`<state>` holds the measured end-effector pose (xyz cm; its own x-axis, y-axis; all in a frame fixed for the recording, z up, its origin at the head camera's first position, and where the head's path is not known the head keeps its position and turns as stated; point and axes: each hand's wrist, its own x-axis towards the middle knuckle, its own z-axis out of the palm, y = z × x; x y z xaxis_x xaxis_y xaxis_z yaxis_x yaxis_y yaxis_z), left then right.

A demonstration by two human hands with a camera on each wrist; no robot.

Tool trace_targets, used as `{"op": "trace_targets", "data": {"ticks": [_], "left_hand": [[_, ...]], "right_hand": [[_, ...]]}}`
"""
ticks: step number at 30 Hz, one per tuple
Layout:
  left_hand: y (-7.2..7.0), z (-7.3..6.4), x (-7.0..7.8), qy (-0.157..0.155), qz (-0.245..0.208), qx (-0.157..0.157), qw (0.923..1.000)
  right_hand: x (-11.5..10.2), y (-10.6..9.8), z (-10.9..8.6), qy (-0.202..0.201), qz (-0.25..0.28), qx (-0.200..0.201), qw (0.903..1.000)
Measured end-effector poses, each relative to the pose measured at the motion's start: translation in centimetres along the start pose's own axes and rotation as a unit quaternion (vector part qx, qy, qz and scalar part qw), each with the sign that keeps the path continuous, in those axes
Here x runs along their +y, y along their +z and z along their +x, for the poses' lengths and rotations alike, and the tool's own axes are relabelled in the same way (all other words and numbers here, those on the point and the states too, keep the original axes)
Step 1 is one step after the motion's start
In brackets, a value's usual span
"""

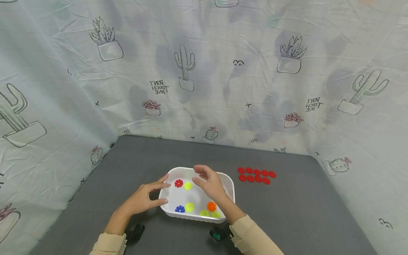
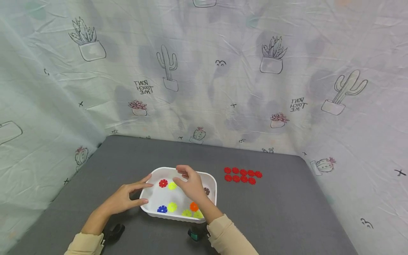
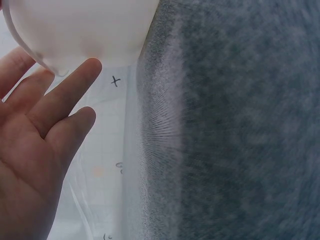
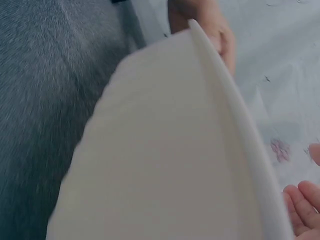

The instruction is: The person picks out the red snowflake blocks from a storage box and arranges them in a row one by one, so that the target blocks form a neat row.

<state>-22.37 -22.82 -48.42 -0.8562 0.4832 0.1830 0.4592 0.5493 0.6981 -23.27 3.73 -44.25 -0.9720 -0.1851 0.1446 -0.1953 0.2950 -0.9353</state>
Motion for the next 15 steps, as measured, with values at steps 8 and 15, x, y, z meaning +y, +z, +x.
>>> {"op": "trace_targets", "data": {"ticks": [8, 15], "left_hand": [[0.2, 0.0, 0.0, 0.005, -0.001, -0.003, 1.0000], [0.1, 0.0, 0.1, 0.010, 0.003, -0.001, 0.9999]], "right_hand": [[0.1, 3.2, 1.6, 0.045, -0.030, -0.022, 0.9983], [0.4, 4.8, 2.2, 0.068, -0.055, -0.030, 0.9957]]}}
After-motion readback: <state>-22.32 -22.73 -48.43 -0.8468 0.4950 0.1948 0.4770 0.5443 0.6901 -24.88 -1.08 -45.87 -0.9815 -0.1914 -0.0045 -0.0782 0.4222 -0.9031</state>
